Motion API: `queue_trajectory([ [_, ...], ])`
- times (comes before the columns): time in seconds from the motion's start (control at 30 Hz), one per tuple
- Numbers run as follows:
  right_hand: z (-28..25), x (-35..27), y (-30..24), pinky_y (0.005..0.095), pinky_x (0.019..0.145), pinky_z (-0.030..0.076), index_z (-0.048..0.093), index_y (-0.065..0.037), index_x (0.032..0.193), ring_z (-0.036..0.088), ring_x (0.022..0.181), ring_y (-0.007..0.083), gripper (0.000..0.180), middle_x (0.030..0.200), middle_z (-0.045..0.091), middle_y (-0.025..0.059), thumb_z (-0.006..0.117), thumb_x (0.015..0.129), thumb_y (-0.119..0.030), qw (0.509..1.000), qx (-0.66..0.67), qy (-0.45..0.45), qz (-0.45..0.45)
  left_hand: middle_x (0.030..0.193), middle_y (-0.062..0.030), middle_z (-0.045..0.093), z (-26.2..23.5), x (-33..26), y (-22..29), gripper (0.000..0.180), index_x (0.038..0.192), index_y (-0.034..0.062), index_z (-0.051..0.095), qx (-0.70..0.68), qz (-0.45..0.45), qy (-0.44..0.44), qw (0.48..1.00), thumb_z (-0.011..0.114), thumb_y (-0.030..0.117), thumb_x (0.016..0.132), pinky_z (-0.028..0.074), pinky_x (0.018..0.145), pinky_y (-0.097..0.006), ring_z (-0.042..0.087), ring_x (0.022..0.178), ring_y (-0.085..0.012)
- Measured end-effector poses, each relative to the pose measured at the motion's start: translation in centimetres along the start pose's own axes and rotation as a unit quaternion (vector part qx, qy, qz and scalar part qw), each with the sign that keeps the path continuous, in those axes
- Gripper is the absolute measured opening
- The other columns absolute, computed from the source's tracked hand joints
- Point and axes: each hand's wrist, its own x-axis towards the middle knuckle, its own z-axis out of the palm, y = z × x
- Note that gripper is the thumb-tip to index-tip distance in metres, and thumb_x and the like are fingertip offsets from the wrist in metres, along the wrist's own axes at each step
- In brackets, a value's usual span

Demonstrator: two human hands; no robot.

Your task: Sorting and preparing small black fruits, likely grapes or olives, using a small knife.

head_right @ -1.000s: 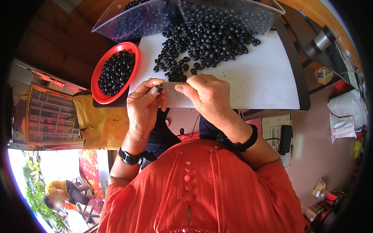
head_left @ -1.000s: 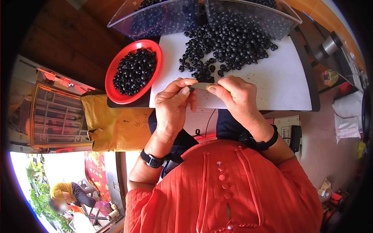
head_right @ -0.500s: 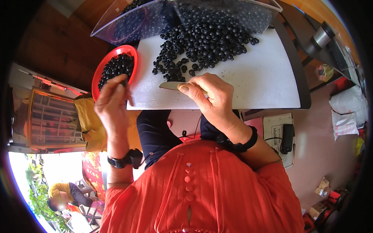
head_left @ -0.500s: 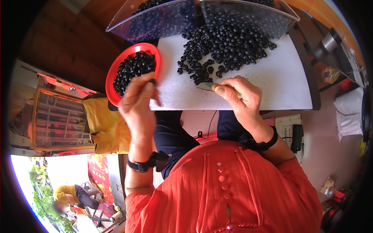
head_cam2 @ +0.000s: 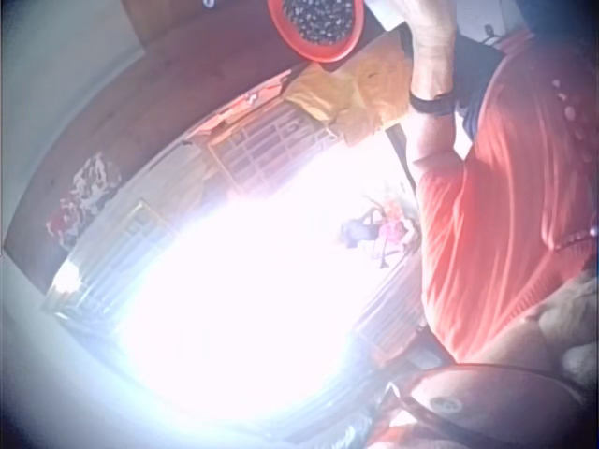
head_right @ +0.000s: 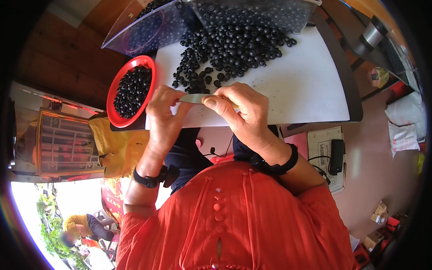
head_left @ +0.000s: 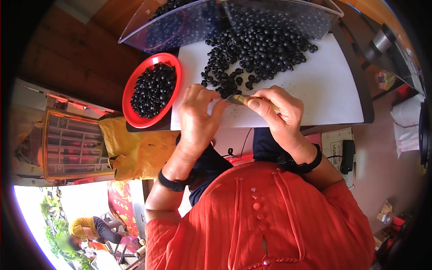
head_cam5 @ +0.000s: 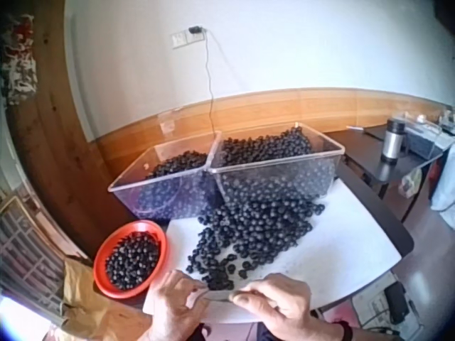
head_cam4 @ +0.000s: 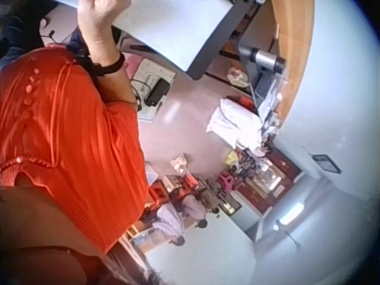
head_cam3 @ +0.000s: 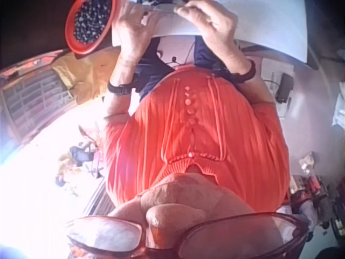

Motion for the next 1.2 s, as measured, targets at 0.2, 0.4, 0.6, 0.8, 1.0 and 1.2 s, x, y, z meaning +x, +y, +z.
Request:
queue_trajectory([
  [0.2,-0.5,-0.1,0.3,0.0293,0.056,0.047,0.072,0.0,0.087,0.061,0.063,0.0147,0.016,0.074,0.066,0.0062,0.081,0.091,-0.013,1.0,-0.003,-0.003,-0.012,0.088,-0.0114,0.063,1.0,0.6,0.1,0.013,0.089,0.0023,0.07,0.056,-0.002,-0.009,0.998,0.075,0.001,0.077,0.054,0.073,-0.045,0.064,0.089,-0.0339],
  [0.4,-1.5,0.5,-1.2,0.0263,0.06,0.048,0.072,0.001,0.09,0.062,0.066,0.0112,0.016,0.077,0.067,0.0054,0.077,0.095,-0.013,0.995,0.066,-0.025,0.065,0.092,-0.0116,0.064,0.5,0.2,-0.8,0.011,0.089,0.0027,0.07,0.075,0.016,-0.013,0.997,0.073,0.001,0.078,0.054,0.073,-0.044,0.064,0.09,-0.0335],
  [0.6,-2.1,2.9,-2.5,0.0359,0.073,0.049,0.072,-0.006,0.095,0.062,0.077,0.0224,0.007,0.084,0.069,0.0045,0.077,0.089,-0.008,0.988,-0.023,-0.15,0.015,0.091,-0.0123,0.063,0.8,0.9,-0.4,0.009,0.087,0.0022,0.069,0.09,0.031,-0.016,0.995,0.072,0.003,0.079,0.055,0.074,-0.045,0.064,0.089,-0.0338],
  [0.8,-0.9,2.4,-1.7,0.032,0.065,0.048,0.071,-0.004,0.097,0.063,0.071,0.0201,0.005,0.084,0.069,0.0062,0.074,0.093,-0.007,0.99,-0.071,-0.12,-0.017,0.09,-0.0112,0.062,1.5,0.4,-1.5,0.012,0.089,0.0036,0.067,0.08,0.034,0.014,0.996,0.073,0.007,0.079,0.055,0.071,-0.045,0.064,0.086,-0.0333],
  [1.0,0.6,1.1,-0.1,0.0248,0.056,0.043,0.069,0.001,0.093,0.051,0.06,0.0081,0.01,0.068,0.06,0.0035,0.073,0.096,-0.007,0.991,-0.071,-0.071,0.093,0.087,-0.011,0.062,2.4,-0.3,-1.6,0.014,0.088,0.0046,0.067,0.036,0.031,0.077,0.996,0.075,0.006,0.076,0.053,0.069,-0.044,0.064,0.082,-0.0334],
  [1.2,0.6,0.7,-0.1,0.0273,0.054,0.043,0.067,0.001,0.087,0.052,0.057,0.0108,0.018,0.067,0.061,0.0046,0.075,0.095,-0.013,0.982,-0.127,-0.125,0.066,0.089,-0.0105,0.059,2.6,-0.4,-1.2,0.014,0.088,0.0045,0.066,0.036,0.009,0.081,0.996,0.072,0.005,0.076,0.054,0.068,-0.044,0.062,0.085,-0.0321],
])
